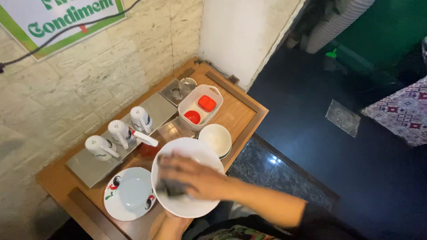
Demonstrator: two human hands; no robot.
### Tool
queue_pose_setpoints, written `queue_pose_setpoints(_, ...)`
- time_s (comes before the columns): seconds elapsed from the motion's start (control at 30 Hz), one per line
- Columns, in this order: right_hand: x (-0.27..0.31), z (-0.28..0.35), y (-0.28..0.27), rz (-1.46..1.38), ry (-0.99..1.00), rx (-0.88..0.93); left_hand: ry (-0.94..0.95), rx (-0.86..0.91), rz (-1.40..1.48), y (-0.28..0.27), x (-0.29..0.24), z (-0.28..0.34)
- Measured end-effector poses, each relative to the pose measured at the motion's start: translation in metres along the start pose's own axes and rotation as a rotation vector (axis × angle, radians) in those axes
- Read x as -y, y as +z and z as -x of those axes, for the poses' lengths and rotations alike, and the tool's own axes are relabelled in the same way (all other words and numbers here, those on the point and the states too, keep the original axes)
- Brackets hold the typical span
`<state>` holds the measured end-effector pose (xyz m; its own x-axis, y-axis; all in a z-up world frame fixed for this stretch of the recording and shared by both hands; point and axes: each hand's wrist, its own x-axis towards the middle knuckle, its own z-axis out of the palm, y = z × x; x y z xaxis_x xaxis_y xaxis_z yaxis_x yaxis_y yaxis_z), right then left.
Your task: Cleaning and wiping bowls and plates with a spray bottle and cloth.
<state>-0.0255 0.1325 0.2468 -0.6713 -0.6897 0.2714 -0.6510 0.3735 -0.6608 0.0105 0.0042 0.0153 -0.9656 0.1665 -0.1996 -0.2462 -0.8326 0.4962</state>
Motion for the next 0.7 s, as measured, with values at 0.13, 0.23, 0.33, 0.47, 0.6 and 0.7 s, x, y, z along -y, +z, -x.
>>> queue_pose_setpoints(0.13,0.004,0.009,0.008,0.186,0.14,-0.003,-0.053,-0.021,0.175,-0.014,-0.002,-0.001)
queue_pose_setpoints(0.23,0.014,0.014,0.01,0.022,0.127,0.147,-0.108,-0.046,0.352,-0.03,0.0,0.002)
queue_pose_setpoints(0.33,0.008,0.001,0.012,-0.099,-0.023,0.108,-0.114,-0.004,0.34,-0.045,0.009,0.032)
queue_pose_setpoints(0.47,0.007,0.0,0.011,0.062,0.22,0.033,-0.11,0.05,0.328,-0.033,0.011,0.052)
queue_pose_setpoints(0.6,0.017,0.019,-0.005,-0.061,0.111,0.238,-0.101,0.103,0.318,0.027,-0.008,0.032)
queue_pose_setpoints(0.7,0.017,0.017,-0.001,-0.166,0.069,0.266,-0.088,0.078,0.324,0.061,-0.023,0.03)
